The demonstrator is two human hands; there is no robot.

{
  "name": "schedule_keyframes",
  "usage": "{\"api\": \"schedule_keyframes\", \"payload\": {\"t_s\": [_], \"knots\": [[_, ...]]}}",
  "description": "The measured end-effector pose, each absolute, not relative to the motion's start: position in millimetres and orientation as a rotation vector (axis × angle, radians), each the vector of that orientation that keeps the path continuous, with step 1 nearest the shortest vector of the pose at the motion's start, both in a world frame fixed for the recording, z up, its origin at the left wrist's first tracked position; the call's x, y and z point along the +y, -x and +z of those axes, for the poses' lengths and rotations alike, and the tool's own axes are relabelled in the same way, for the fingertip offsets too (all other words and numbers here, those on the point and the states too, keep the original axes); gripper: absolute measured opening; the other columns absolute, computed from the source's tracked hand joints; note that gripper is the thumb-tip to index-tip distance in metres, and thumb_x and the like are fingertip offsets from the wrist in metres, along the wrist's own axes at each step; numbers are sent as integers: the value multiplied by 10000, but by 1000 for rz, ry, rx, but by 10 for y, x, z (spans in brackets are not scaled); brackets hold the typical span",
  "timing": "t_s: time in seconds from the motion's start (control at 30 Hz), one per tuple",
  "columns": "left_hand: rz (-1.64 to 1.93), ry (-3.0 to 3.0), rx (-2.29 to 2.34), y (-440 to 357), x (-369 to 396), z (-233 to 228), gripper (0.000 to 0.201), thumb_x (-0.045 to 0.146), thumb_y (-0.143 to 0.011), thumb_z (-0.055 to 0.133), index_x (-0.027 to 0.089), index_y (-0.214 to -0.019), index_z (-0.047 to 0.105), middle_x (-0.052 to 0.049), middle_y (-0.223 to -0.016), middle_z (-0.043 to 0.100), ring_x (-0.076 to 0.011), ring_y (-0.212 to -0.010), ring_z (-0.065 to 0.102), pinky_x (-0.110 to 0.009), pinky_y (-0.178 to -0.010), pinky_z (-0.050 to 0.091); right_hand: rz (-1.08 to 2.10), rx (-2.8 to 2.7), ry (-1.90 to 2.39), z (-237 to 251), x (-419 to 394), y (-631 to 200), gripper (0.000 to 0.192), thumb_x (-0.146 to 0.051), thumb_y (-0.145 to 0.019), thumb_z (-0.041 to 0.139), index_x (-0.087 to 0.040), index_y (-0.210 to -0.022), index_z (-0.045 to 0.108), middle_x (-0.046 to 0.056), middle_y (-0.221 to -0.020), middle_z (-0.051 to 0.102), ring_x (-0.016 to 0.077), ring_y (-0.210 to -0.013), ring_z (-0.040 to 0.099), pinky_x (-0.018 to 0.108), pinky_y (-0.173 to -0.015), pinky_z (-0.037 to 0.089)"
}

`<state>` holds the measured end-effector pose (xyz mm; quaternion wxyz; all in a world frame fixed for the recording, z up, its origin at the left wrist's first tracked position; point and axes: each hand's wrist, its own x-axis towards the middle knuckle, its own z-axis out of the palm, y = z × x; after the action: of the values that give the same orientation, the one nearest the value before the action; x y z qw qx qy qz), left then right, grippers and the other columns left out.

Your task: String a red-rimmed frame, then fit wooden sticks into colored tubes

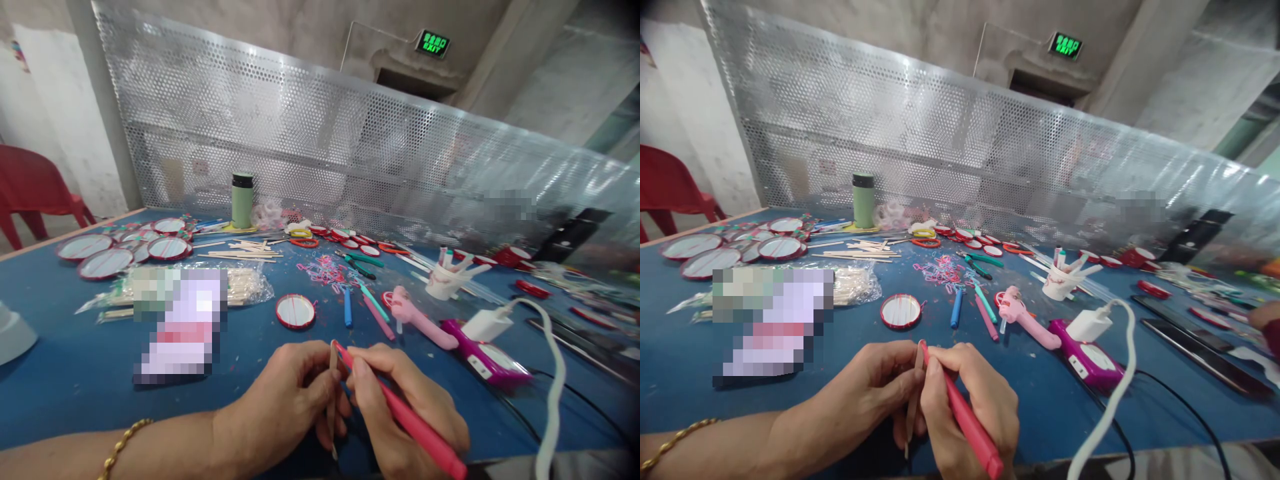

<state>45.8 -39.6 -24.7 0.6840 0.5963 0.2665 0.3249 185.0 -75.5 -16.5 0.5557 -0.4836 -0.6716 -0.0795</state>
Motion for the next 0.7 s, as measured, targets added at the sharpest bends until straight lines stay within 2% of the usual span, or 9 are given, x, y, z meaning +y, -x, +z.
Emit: {"api": "schedule_keyframes", "payload": {"t_s": [0.23,0.47,0.63,0.7], "knots": [[738,-1337,591,-465,-391,-263,306,442,-899,533,155,-796,526,-2,-647,584,-86,-486,541,-197,-484,466,-216,-1605,1149,-174,-757,-1849,122,-233,-874,612,-226,-806,712,-9,-680,715,128,-577,670,209,-651,562],[729,-1342,592,-462,-390,-252,334,466,-904,518,158,-776,523,1,-634,575,-82,-469,535,-191,-476,460,-209,-1587,1129,-171,-758,-1852,121,-234,-873,618,-231,-804,717,-25,-655,707,119,-553,671,192,-628,556],[733,-1350,596,-458,-385,-265,300,436,-907,516,159,-791,520,-1,-640,581,-88,-481,540,-198,-486,463,-234,-1579,1162,-198,-759,-1849,119,-237,-865,618,-229,-808,722,-10,-706,735,138,-608,691,228,-732,579],[729,-1364,603,-456,-381,-262,309,441,-916,502,159,-793,526,-2,-636,580,-89,-479,540,-198,-485,458,-217,-1586,1164,-195,-760,-1848,130,-242,-871,611,-226,-805,721,-4,-698,730,137,-596,683,223,-702,580]]}}
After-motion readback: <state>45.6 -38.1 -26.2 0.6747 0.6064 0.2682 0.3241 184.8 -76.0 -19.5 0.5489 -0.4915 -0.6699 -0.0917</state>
